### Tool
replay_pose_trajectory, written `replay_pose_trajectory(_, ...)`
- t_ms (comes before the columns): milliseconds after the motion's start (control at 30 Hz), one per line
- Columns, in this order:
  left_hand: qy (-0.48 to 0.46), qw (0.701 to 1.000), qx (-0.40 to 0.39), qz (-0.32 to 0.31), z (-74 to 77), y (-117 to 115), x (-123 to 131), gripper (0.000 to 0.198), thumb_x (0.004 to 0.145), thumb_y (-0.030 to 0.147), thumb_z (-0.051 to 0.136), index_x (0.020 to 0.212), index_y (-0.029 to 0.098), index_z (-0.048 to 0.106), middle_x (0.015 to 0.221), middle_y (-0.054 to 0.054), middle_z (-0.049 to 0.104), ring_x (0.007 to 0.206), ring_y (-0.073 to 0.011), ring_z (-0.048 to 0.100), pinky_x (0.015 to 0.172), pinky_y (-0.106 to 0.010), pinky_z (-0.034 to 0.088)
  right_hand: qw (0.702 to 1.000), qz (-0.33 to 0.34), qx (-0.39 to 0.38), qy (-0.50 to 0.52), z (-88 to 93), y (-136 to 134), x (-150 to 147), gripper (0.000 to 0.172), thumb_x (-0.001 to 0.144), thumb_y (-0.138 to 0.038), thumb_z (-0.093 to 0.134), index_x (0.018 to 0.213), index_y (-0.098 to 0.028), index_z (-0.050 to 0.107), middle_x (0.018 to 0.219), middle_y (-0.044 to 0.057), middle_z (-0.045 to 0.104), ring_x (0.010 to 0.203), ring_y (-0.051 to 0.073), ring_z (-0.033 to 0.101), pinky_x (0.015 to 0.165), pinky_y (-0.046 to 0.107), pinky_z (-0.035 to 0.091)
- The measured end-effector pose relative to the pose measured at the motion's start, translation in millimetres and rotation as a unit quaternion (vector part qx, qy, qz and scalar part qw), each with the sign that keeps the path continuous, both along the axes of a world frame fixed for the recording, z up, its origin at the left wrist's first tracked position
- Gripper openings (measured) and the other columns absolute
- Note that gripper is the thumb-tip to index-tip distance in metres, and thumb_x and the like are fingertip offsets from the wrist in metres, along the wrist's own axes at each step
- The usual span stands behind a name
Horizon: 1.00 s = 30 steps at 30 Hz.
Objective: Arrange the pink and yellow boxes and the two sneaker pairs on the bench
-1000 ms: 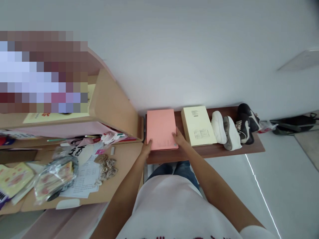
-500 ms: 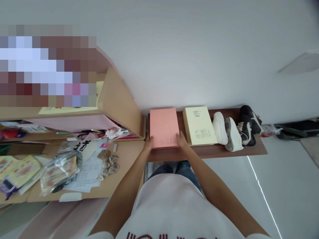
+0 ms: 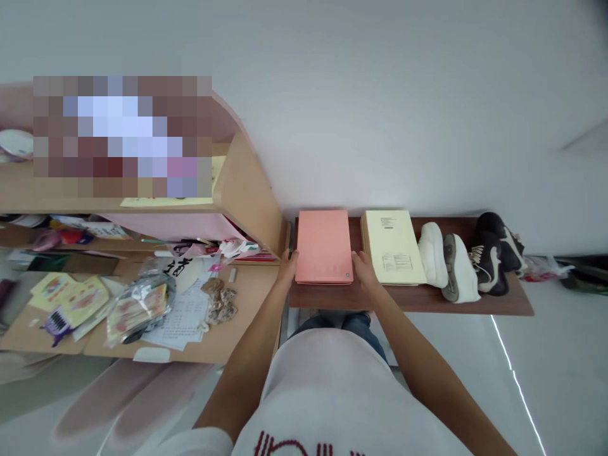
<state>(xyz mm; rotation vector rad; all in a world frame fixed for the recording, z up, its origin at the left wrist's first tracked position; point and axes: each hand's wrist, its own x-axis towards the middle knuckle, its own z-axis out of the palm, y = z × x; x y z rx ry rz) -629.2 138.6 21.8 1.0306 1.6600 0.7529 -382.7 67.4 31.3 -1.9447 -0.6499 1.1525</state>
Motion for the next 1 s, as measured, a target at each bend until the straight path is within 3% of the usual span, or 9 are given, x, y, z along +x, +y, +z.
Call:
replay_pose_trajectory(133, -0.003, 1.0, -0.017, 0.001, 6.1, 6, 0, 0.073, 0.091, 0.049, 0.06, 0.152, 0.013, 0.042, 0.165, -0.016, 0.034, 0.154, -0.0275, 0.029, 0.126, -0.039, 0.023, 0.999, -0.001, -0.018, 0.048, 8.8, 0, 12, 0.083, 0.089, -0.072, 0.047, 0.157, -0.024, 0.039, 0.163, 0.01, 0.04, 0.15, 0.03, 0.038, 0.119, 0.048, 0.039)
replay_pose_trajectory(367, -0.013, 0.999, -0.03, -0.013, 1.9, 9, -6, 0.08, 0.087, 0.062, 0.061, 0.152, 0.02, 0.043, 0.167, -0.012, 0.032, 0.156, -0.0267, 0.025, 0.125, -0.037, 0.025, 0.994, -0.015, -0.015, 0.107, 25.0, 0, 22, 0.079, 0.089, -0.074, 0.046, 0.152, -0.026, 0.048, 0.162, 0.008, 0.041, 0.151, 0.032, 0.036, 0.123, 0.054, 0.031)
replay_pose_trajectory(733, -0.011, 0.998, -0.054, -0.018, 2.4, 7, -6, 0.076, 0.091, 0.054, 0.058, 0.155, 0.019, 0.039, 0.167, -0.01, 0.031, 0.156, -0.0257, 0.024, 0.126, -0.036, 0.022, 0.987, -0.026, -0.06, 0.149, 46.2, 6, 15, 0.074, 0.094, -0.068, 0.047, 0.153, -0.024, 0.046, 0.164, 0.009, 0.037, 0.154, 0.029, 0.031, 0.125, 0.053, 0.025)
replay_pose_trajectory(1000, -0.029, 0.998, -0.063, -0.012, -2.1, 4, -7, 0.077, 0.092, 0.055, 0.057, 0.156, 0.018, 0.038, 0.167, -0.011, 0.031, 0.156, -0.025, 0.024, 0.126, -0.035, 0.022, 0.986, -0.033, -0.07, 0.146, 39.1, 10, 16, 0.074, 0.091, -0.068, 0.052, 0.15, -0.024, 0.05, 0.164, 0.009, 0.038, 0.153, 0.031, 0.031, 0.123, 0.058, 0.026)
